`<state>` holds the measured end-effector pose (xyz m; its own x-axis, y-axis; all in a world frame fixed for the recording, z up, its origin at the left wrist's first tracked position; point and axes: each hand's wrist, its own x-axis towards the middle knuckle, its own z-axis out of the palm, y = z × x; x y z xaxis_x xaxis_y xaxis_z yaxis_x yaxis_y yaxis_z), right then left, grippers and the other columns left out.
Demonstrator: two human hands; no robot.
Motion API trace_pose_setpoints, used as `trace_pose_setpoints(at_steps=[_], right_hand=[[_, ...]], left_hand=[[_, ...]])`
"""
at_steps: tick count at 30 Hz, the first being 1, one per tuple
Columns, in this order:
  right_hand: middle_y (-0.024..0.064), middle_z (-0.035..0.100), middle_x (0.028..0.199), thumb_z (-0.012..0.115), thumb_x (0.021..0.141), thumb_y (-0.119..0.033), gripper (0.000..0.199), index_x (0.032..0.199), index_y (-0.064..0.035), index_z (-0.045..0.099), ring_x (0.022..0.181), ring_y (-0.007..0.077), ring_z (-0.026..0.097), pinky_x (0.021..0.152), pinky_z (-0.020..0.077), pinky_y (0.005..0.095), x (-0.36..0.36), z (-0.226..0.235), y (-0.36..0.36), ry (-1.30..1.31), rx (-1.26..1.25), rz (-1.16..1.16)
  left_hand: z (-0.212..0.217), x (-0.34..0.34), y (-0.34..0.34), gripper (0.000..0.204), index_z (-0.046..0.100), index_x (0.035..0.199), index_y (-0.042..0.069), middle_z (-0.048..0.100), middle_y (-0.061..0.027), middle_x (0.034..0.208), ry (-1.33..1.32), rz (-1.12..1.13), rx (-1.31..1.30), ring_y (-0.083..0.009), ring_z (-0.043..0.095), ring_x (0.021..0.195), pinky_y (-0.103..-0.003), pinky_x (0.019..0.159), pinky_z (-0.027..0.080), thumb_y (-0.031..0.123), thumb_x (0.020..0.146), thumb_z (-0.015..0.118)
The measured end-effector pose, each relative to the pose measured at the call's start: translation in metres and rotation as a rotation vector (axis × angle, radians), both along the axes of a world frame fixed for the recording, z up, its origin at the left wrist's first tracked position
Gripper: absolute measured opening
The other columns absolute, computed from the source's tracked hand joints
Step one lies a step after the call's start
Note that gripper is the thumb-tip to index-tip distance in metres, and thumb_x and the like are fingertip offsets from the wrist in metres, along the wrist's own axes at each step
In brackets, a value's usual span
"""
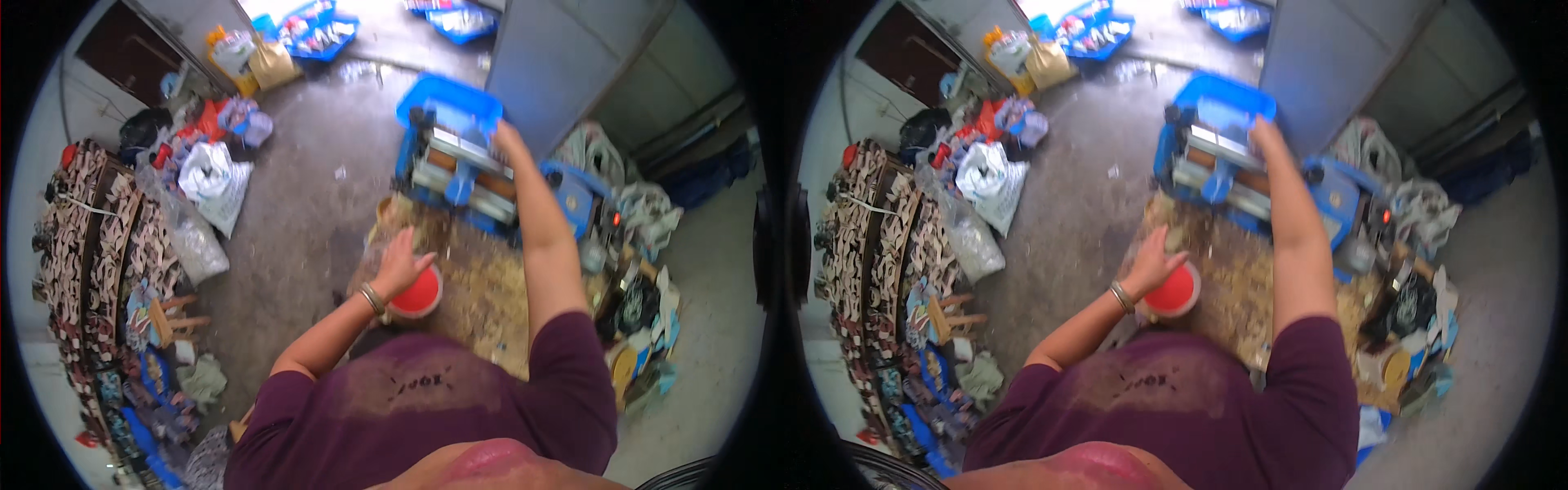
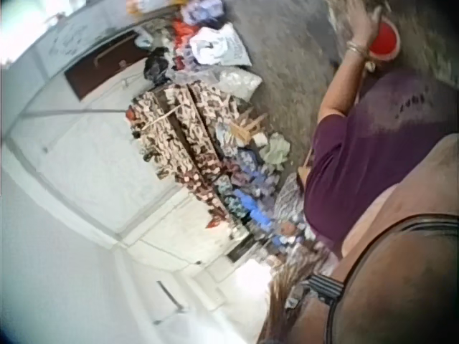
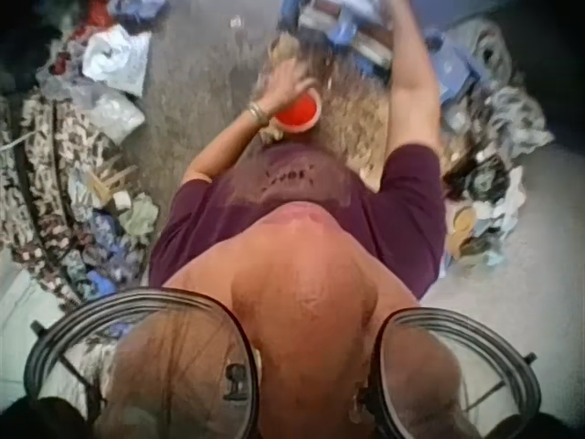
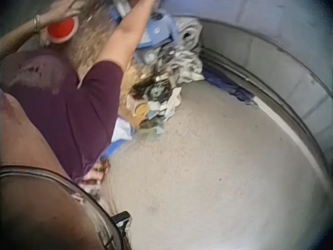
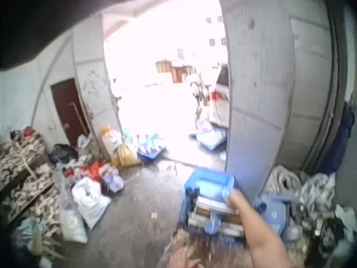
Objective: The person picks up blue shoe insoles and places them into a blue roller machine. They then use a small brush to apply a substance from a red container onto the insoles while they are being processed by the machine. The person handles the insoles one at a time, moving them between the machine and a nearby table.
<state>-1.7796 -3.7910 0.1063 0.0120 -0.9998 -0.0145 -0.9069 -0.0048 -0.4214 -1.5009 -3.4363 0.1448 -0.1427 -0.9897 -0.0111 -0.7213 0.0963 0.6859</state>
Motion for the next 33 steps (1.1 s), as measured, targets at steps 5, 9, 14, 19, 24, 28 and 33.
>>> trace_pose_setpoints(at_steps=[5, 9, 14, 19, 24, 28, 33], right_hand=[[0.0199, 0.063, 0.107, 0.065, 0.08, -0.031, 0.056, 0.124, 0.0001, 0.05, 0.092, 0.0278, 0.063, 0.076, 0.049, 0.0395, 0.054, -0.01, -0.02, -0.126, 0.364, 0.035], [0.0136, 0.066, 0.091, 0.065, 0.076, -0.02, 0.044, 0.115, -0.0025, 0.055, 0.076, 0.0249, 0.063, 0.068, 0.0495, 0.0373, 0.009, -0.022, -0.033, -0.169, 0.06, 0.076], [0.0121, 0.068, 0.088, 0.069, 0.069, -0.019, 0.036, 0.102, -0.0059, 0.064, 0.081, 0.0238, 0.065, 0.073, 0.0491, 0.0361, 0.022, -0.004, -0.039, -0.233, -0.232, -0.134], [0.0125, 0.067, 0.09, 0.063, 0.075, -0.018, 0.02, 0.092, -0.0072, 0.068, 0.084, 0.0267, 0.064, 0.072, 0.0471, 0.036, 0.005, 0.046, -0.029, -0.404, -0.187, -0.046], [0.012, 0.065, 0.083, 0.063, 0.078, -0.015, 0.022, 0.096, -0.0018, 0.063, 0.075, 0.0233, 0.061, 0.069, 0.046, 0.0357, 0.013, 0.11, 0.029, -0.344, -0.578, -0.055], [0.0015, 0.06, 0.082, 0.062, 0.084, -0.01, 0.018, 0.099, -0.0007, 0.058, 0.073, 0.0096, 0.054, 0.063, 0.0436, 0.0247, -0.059, 0.181, 0.093, -0.831, -0.536, -0.14], [-0.0036, 0.056, 0.078, 0.06, 0.082, -0.009, 0.016, 0.099, -0.0096, 0.058, 0.066, 0.0045, 0.048, 0.055, 0.0371, 0.0199, -0.023, 0.206, 0.238, -0.872, -0.247, -0.214]], left_hand=[[0.01, 0.0, 0.048, 0.075, 0.04, 0.13, 0.003, 0.042, -0.0166, 0.133, -0.408, -0.051, -0.103, -0.032, 0.034, 0.126, -0.044, 0.1, 0.029, 0.052, 0.078, 0.061], [0.007, -0.012, 0.045, 0.072, 0.045, 0.128, 0.007, 0.045, -0.0133, 0.131, -0.32, -0.058, -0.143, -0.0295, 0.038, 0.123, -0.045, 0.097, 0.029, 0.056, 0.077, 0.058], [0.011, 0.0, 0.047, 0.072, 0.047, 0.128, 0.007, 0.045, -0.0126, 0.131, -0.388, -0.025, -0.176, -0.0284, 0.041, 0.122, -0.044, 0.096, 0.031, 0.06, 0.078, 0.054], [0.01, 0.004, 0.05, 0.075, 0.046, 0.128, 0.006, 0.046, -0.0129, 0.13, -0.35, -0.04, -0.193, -0.0278, 0.04, 0.123, -0.043, 0.097, 0.031, 0.062, 0.078, 0.054], [-0.001, 0.015, 0.058, 0.076, 0.044, 0.129, 0.005, 0.045, -0.013, 0.13, -0.318, 0.002, -0.215, -0.0265, 0.04, 0.122, -0.045, 0.097, 0.03, 0.062, 0.079, 0.052], [-0.007, 0.013, 0.058, 0.074, 0.039, 0.132, 0.005, 0.04, -0.0149, 0.134, -0.061, -0.037, -0.236, -0.0287, 0.037, 0.125, -0.048, 0.1, 0.025, 0.058, 0.082, 0.051], [-0.022, 0.062, 0.062, 0.059, 0.038, 0.128, 0.002, 0.041, -0.0199, 0.129, 0.407, 0.012, -0.278, -0.0346, 0.04, 0.12, -0.043, 0.101, 0.034, 0.029, 0.082, 0.061]])
